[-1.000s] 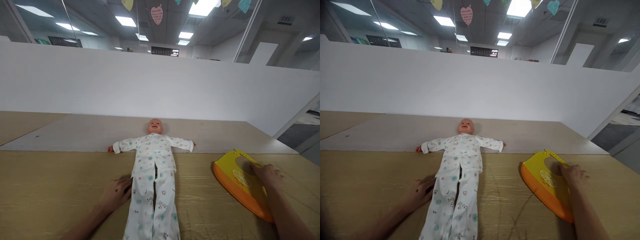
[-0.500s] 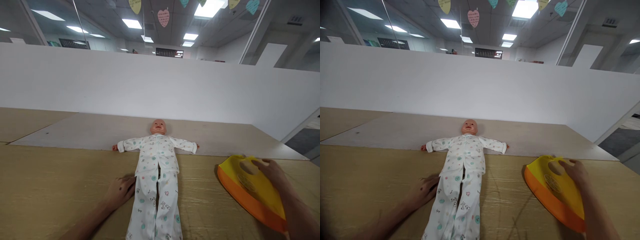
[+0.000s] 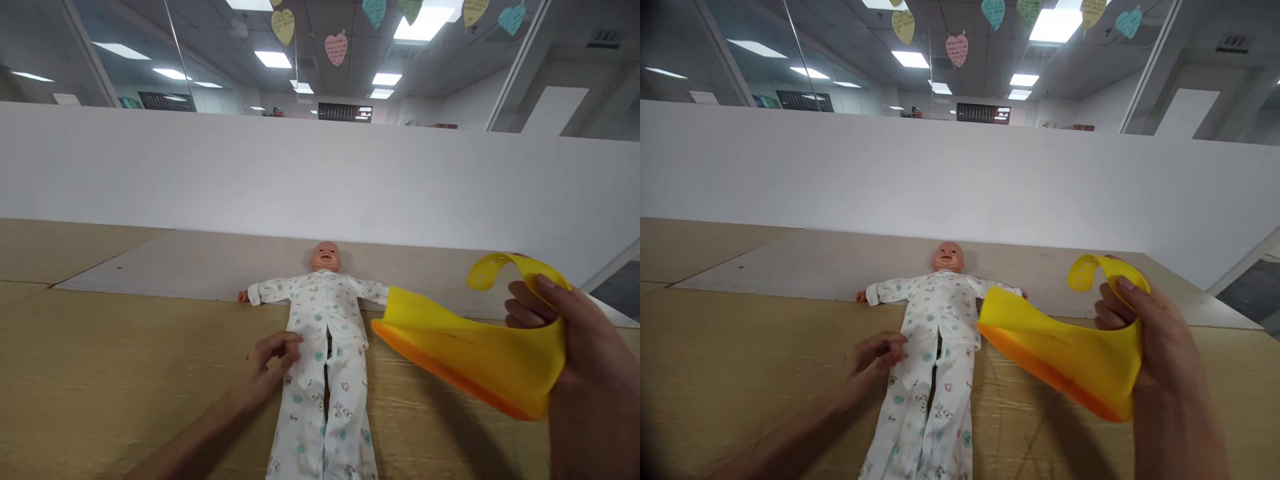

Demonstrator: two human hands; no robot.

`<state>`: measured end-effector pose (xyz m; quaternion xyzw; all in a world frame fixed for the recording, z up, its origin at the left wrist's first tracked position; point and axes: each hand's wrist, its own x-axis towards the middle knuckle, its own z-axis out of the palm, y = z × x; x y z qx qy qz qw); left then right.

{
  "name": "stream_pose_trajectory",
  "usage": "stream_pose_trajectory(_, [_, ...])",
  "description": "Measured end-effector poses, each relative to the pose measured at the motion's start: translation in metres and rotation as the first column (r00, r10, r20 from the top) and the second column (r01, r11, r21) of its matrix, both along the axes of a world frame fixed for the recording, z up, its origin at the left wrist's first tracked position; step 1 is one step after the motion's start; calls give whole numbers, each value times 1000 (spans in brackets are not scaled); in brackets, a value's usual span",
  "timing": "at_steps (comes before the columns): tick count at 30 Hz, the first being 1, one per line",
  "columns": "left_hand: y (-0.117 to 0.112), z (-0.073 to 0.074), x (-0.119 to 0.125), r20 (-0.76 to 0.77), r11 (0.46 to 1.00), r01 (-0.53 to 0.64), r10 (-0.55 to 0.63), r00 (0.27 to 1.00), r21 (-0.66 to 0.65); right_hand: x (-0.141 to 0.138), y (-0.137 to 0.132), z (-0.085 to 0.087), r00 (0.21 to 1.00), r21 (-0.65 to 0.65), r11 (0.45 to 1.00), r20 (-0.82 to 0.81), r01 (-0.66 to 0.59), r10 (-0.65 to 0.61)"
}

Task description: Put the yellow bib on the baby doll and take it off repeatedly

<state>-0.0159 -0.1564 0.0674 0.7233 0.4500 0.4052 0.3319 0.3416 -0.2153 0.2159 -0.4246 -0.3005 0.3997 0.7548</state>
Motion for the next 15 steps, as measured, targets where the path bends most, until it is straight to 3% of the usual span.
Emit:
stream_pose_trajectory(2, [-4,24,13,7,971,211,-212,977,-115,-20,4,1,992,32,995,-89,-92,94])
stream_pose_trajectory(4, [0,43,23,18,874,448,-453,891,-190,-39,10,1,968,66,977,-138,-204,211])
stream_pose_trajectory(6, [13,53,30,88,751,618,-616,782,-234,-56,15,1,932,92,947,-171,-307,319])
stream_pose_trajectory(8, [30,52,34,192,657,717,-691,697,-234,-70,20,2,905,109,923,-183,-370,384])
stream_pose_trajectory(11, [42,45,38,400,618,762,-660,636,-192,-87,29,2,875,118,890,-168,-440,455])
stream_pose_trajectory(13, [36,45,39,454,572,794,-663,596,-207,-96,39,2,853,114,873,-188,-474,487])
stream_pose_trajectory(15, [25,50,39,411,516,825,-717,562,-229,-104,49,1,839,106,873,-243,-475,486])
